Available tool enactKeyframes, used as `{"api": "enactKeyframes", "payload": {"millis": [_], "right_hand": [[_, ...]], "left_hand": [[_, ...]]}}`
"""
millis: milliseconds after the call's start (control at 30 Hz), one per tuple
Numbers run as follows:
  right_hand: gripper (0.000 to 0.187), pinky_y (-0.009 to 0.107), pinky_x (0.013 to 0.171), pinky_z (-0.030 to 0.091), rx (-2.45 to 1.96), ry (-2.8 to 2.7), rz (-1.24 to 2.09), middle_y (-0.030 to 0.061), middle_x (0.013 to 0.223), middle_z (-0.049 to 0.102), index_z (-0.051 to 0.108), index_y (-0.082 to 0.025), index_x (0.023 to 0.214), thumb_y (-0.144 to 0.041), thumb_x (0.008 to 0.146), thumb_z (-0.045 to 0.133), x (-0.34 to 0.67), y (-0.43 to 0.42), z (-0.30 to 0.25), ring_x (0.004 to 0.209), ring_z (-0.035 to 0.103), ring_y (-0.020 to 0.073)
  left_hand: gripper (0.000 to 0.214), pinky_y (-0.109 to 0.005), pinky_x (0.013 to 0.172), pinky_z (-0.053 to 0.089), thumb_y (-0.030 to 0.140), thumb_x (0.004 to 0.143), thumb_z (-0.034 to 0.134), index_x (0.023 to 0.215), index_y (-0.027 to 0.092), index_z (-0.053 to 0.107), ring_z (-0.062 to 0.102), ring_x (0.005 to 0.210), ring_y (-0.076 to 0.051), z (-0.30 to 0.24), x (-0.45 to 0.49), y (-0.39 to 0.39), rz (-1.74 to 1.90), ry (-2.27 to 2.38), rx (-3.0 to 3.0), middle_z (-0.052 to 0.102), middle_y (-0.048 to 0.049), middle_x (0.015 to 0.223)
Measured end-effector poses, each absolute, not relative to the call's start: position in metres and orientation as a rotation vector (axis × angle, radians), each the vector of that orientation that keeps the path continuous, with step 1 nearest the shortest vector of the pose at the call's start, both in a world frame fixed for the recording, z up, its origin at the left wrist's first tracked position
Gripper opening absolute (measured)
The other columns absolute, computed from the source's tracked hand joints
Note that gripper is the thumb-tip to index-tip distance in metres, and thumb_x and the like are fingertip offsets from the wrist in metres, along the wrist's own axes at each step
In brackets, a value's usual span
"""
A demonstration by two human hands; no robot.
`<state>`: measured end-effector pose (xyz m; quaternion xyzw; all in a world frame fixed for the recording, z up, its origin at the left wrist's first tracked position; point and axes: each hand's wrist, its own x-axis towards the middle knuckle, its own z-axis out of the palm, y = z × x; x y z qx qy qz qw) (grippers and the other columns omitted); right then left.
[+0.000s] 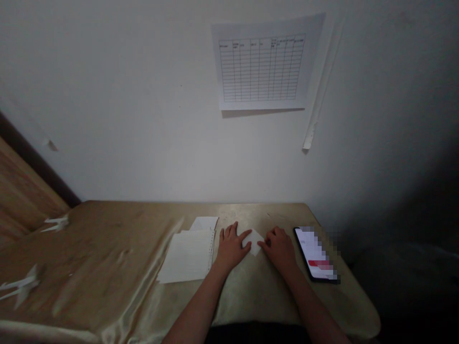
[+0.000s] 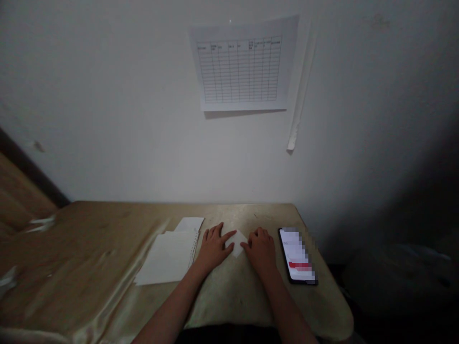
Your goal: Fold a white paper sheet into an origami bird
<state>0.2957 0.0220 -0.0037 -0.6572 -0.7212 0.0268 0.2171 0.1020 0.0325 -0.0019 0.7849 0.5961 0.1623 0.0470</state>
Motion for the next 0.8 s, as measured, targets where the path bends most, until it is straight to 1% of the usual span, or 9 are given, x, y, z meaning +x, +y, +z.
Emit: {"api": "enactKeyframes", "payload": {"millis": [100, 200, 333, 433, 500, 700, 800], "right_hand": [[0.021, 0.036, 0.089, 0.04, -1.818, -1.97, 0.103, 0.0075, 0.102, 0.06, 0.065, -0.021, 0.087, -0.042, 0.085, 0.067, 0.297, 0.024, -0.009, 0.102, 0.054, 0.0242], [0.022, 0.037, 0.093, 0.039, -1.781, -1.962, 0.126, 0.009, 0.109, 0.059, 0.066, -0.021, 0.099, -0.038, 0.086, 0.065, 0.297, 0.024, -0.013, 0.107, 0.053, 0.0251], [0.026, 0.039, 0.097, 0.038, -1.733, -1.984, 0.145, 0.0096, 0.116, 0.058, 0.068, -0.026, 0.111, -0.034, 0.086, 0.064, 0.294, 0.025, -0.014, 0.112, 0.052, 0.0264], [0.028, 0.04, 0.097, 0.038, -1.732, -1.985, 0.157, 0.0102, 0.117, 0.058, 0.069, -0.027, 0.112, -0.032, 0.085, 0.065, 0.293, 0.027, -0.014, 0.113, 0.052, 0.0275], [0.028, 0.04, 0.098, 0.038, -1.715, -1.986, 0.152, 0.0103, 0.117, 0.058, 0.069, -0.027, 0.113, -0.032, 0.085, 0.065, 0.293, 0.027, -0.014, 0.113, 0.052, 0.0275], [0.03, 0.04, 0.096, 0.041, -1.648, -2.009, 0.135, 0.0109, 0.117, 0.059, 0.068, -0.026, 0.117, -0.034, 0.09, 0.059, 0.298, 0.023, -0.017, 0.111, 0.053, 0.0267], [0.03, 0.039, 0.096, 0.042, -1.62, -2.016, 0.148, 0.0112, 0.115, 0.059, 0.069, -0.025, 0.117, -0.034, 0.09, 0.058, 0.299, 0.023, -0.019, 0.11, 0.053, 0.0261]], "left_hand": [[0.048, -0.055, 0.118, 0.017, 0.047, 0.088, 0.062, 0.135, 0.042, 0.056, 0.035, 0.14, -0.032, -0.002, 0.101, 0.032, 0.524, 1.809, 2.407, 0.039, -0.0051, 0.155], [0.047, -0.056, 0.118, 0.018, 0.046, 0.087, 0.063, 0.134, 0.04, 0.058, 0.036, 0.139, -0.032, -0.002, 0.1, 0.031, 0.536, 1.811, 2.419, 0.04, -0.0068, 0.153], [0.048, -0.058, 0.117, 0.018, 0.047, 0.088, 0.063, 0.135, 0.045, 0.056, 0.035, 0.139, -0.033, -0.006, 0.1, 0.032, 0.536, 1.795, 2.455, 0.038, -0.0051, 0.155], [0.049, -0.059, 0.116, 0.018, 0.047, 0.088, 0.062, 0.136, 0.049, 0.053, 0.033, 0.14, -0.034, -0.009, 0.1, 0.034, 0.532, 1.797, 2.46, 0.036, -0.0027, 0.156], [0.049, -0.059, 0.116, 0.018, 0.048, 0.088, 0.062, 0.136, 0.049, 0.053, 0.033, 0.14, -0.035, -0.011, 0.099, 0.034, 0.541, 1.792, 2.462, 0.036, -0.0023, 0.156], [0.048, -0.061, 0.115, 0.019, 0.044, 0.086, 0.065, 0.133, 0.047, 0.056, 0.035, 0.139, -0.035, -0.008, 0.101, 0.034, 0.565, 1.786, 2.442, 0.038, -0.005, 0.154], [0.046, -0.06, 0.115, 0.02, 0.043, 0.085, 0.067, 0.13, 0.043, 0.059, 0.036, 0.138, -0.035, -0.003, 0.102, 0.033, 0.571, 1.786, 2.418, 0.04, -0.0063, 0.153]]}}
